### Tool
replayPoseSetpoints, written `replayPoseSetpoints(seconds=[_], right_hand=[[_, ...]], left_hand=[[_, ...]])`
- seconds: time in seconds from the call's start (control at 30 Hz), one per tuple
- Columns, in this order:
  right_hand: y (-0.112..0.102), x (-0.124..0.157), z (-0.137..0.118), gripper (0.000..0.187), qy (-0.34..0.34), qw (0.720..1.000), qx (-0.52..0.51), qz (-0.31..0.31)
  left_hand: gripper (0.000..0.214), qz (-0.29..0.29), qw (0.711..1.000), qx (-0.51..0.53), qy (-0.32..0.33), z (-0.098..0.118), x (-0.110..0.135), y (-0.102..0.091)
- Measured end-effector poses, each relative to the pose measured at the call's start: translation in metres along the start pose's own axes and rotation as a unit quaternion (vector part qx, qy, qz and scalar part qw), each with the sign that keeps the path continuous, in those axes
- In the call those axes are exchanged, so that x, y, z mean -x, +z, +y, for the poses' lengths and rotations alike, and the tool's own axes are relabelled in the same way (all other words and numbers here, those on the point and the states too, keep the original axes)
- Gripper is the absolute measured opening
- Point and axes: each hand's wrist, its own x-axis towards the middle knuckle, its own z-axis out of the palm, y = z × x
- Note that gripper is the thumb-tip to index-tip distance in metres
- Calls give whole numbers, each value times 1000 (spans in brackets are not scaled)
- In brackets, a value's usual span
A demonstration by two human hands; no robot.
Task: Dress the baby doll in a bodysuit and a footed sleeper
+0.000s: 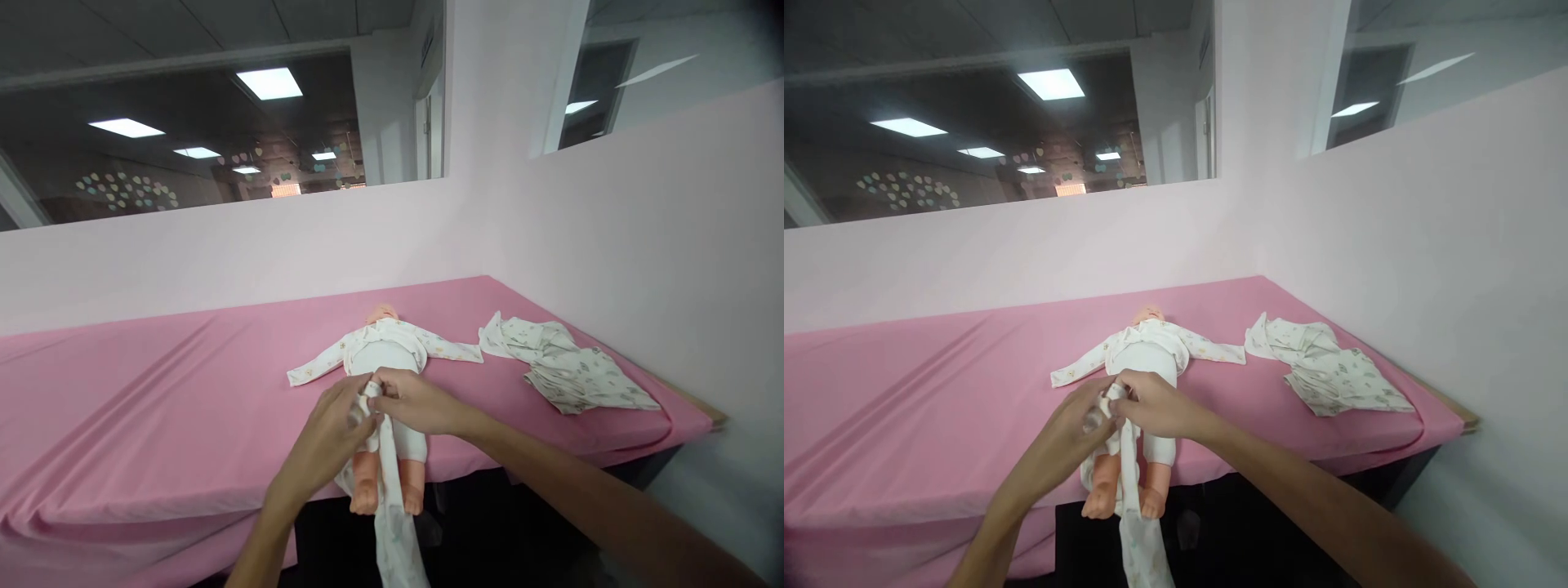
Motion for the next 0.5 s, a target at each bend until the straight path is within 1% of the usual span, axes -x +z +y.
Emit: replayPoseSetpoints(seconds=[0.03,0.07,0.13,0.17,0.23,0.3,0.37,0.4,0.43,0.47,0.5], right_hand=[[2,-2,-1,8,8,1000,-16,17],[4,0,0,10,16,999,-18,42],[9,14,5,18,29,994,13,105],[13,26,10,23,35,989,36,139],[27,59,26,22,70,976,85,190],[50,95,52,19,125,958,102,237],[80,125,84,24,167,957,75,223],[97,135,101,37,197,959,59,194],[114,140,117,59,242,956,44,162],[130,141,131,77,284,949,30,136],[144,138,141,88,302,946,18,119]], left_hand=[[37,-36,999,3,-5,-3,-8,-3],[32,-59,998,0,-10,-7,-14,-5],[23,-69,997,-14,-18,-19,-21,-7],[19,-65,997,-17,-24,-25,-22,-6],[17,-64,997,-8,-46,-35,-22,-5],[17,-58,996,17,-70,-39,-20,-4],[17,-52,993,57,-90,-39,-20,-4],[16,-52,990,81,-100,-38,-21,-3],[16,-55,987,104,-112,-37,-22,-3],[16,-59,983,124,-124,-36,-24,-3],[16,-62,979,141,-136,-35,-26,-2]])
